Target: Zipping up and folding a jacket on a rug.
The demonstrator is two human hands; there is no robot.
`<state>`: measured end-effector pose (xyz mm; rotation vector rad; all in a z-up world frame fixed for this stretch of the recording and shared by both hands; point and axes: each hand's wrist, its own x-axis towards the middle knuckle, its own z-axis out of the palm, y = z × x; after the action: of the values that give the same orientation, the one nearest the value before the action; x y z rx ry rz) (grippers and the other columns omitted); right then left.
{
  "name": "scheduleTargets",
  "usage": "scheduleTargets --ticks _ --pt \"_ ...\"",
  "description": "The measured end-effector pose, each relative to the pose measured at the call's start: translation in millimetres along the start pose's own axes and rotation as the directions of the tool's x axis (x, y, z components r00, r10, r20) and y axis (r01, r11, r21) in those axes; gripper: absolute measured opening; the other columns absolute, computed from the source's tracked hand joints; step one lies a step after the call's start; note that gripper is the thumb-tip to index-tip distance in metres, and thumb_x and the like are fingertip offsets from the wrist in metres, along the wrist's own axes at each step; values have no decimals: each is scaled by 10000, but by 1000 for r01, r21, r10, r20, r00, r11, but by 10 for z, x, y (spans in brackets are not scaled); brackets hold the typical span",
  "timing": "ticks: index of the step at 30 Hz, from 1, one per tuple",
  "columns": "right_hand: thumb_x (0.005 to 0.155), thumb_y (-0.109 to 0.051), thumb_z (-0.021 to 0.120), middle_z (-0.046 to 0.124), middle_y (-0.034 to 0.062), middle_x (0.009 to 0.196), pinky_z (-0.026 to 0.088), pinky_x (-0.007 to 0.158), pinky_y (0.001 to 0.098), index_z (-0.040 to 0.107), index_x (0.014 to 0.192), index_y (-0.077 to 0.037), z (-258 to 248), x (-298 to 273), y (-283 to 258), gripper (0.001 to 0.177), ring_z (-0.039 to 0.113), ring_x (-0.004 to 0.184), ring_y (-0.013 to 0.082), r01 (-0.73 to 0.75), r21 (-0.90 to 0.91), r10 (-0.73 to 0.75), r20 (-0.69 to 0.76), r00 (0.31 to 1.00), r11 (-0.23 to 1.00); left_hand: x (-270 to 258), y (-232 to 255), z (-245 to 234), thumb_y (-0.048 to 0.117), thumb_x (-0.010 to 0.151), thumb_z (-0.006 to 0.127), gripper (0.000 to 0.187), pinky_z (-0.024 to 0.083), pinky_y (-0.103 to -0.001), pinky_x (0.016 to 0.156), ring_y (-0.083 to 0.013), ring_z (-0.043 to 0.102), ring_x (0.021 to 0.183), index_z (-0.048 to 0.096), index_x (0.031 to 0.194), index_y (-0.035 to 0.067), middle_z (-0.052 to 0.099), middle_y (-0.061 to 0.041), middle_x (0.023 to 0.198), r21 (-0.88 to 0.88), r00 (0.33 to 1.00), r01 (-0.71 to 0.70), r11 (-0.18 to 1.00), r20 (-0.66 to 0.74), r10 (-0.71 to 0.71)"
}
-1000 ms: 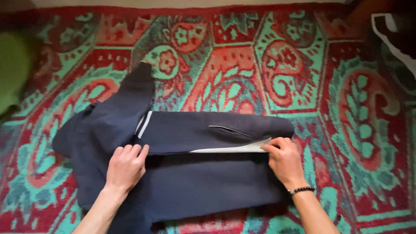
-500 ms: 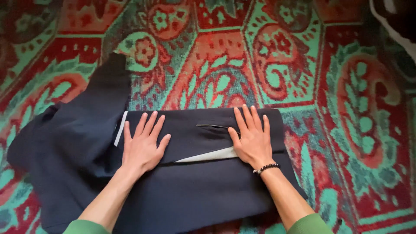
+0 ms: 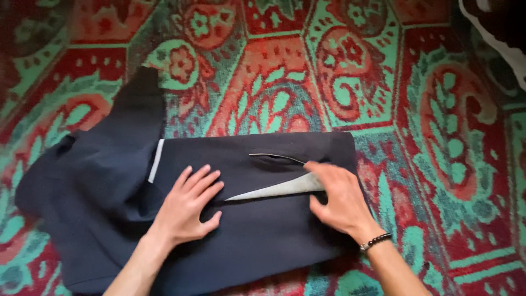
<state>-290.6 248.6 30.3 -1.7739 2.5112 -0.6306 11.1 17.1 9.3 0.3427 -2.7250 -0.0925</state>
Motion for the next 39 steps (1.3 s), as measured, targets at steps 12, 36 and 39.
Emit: scheduleTargets --ticks 12,36,39 --pt "944 -202 712 624 -45 933 487 705 326 739 975 -267 -227 1093 395 76 600 829 180 111 -627 -471 -444 762 771 79 -1165 -416 212 722 647 524 538 -373 623 -178 698 936 650 1231 338 692 104 1027 644 993 115 757 -57 -103" --pt "906 -23 659 678 39 1025 522 751 428 699 1075 -159 51 113 637 220 631 913 273 444 -258 -459 3 889 858 -533 -658 -428 52 709 714 615 495 -342 596 -192 613 732 616 1307 153 577 26 894 614 950 -136 778 304 -74" --pt "815 -252 709 706 13 1133 462 982 486 794 1010 -230 -110 194 473 214 633 1090 284 312 -217 -321 -6 947 925 -470 -572 -435 251 713 669 731 555 -412 628 -236 671 807 526 1419 126 646 34 969 530 865 -14 848 431 -255"
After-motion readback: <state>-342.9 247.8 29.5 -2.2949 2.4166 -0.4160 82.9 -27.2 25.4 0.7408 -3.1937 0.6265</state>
